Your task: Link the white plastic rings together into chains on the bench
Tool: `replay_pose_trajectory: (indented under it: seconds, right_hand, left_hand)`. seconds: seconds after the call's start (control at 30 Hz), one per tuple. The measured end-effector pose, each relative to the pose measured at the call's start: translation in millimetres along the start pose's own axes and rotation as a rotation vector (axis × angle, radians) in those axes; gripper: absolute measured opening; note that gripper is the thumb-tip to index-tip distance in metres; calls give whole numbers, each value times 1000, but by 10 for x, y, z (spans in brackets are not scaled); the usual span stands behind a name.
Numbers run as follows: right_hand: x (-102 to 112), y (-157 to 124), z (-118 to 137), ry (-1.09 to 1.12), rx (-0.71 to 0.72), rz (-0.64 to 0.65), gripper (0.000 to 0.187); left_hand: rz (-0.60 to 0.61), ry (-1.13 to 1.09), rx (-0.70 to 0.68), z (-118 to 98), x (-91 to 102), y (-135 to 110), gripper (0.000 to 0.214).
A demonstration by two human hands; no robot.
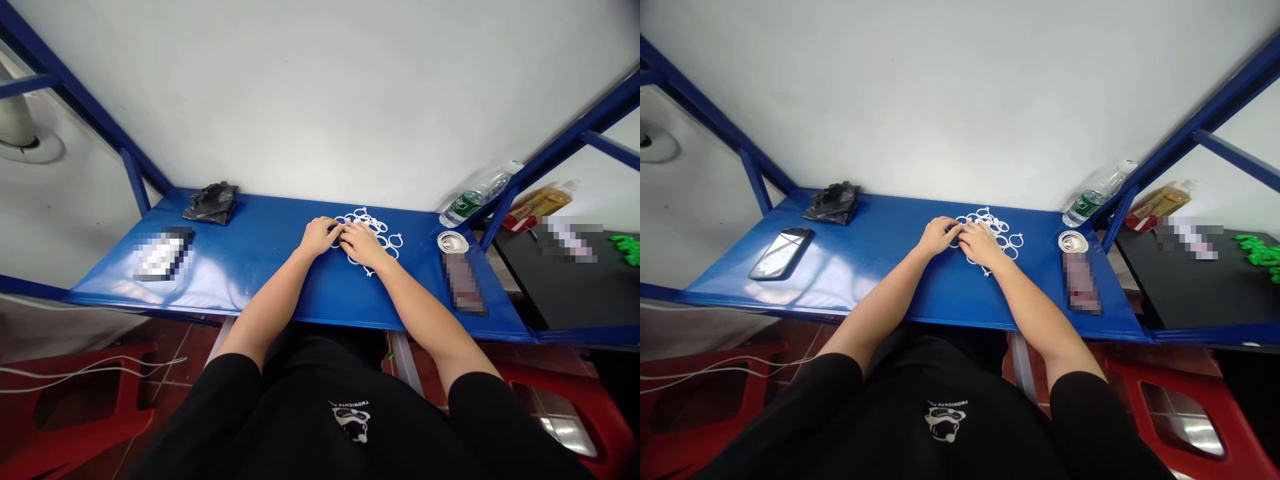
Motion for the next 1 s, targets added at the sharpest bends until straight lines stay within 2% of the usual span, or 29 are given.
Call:
replay_pose_trajectory:
  seconds: [0.1,0.23,0.37,0.6,0.8,1.0]
  right_hand:
    - [5,-16,79,16,20,-26,31]
    - [1,3,115,28,52,-60,30]
    - [-7,45,-9,35,51,-64,27]
    - [56,28,-228,96,-75,-245,25]
    - [112,4,-355,145,-223,-317,29]
    - [141,-4,-297,165,-212,-355,33]
  left_hand:
    - [-18,15,13,9,-8,-13,37]
    - [87,60,51,12,-100,-35,42]
    - [108,86,69,0,-125,-41,41]
    - [58,103,101,16,-96,-27,26]
    - [59,98,58,-22,-77,-37,24]
    - [-21,153,-77,-283,87,-77,22]
Point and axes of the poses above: each hand's wrist, its own y-axis towards the middle knuckle, its own x-axis out of the back of the hand, z = x × y, the point moved 6 cm from there along y, towards the middle knuckle, and after that the axes turned 6 degrees about y, right-handed, at the moved point
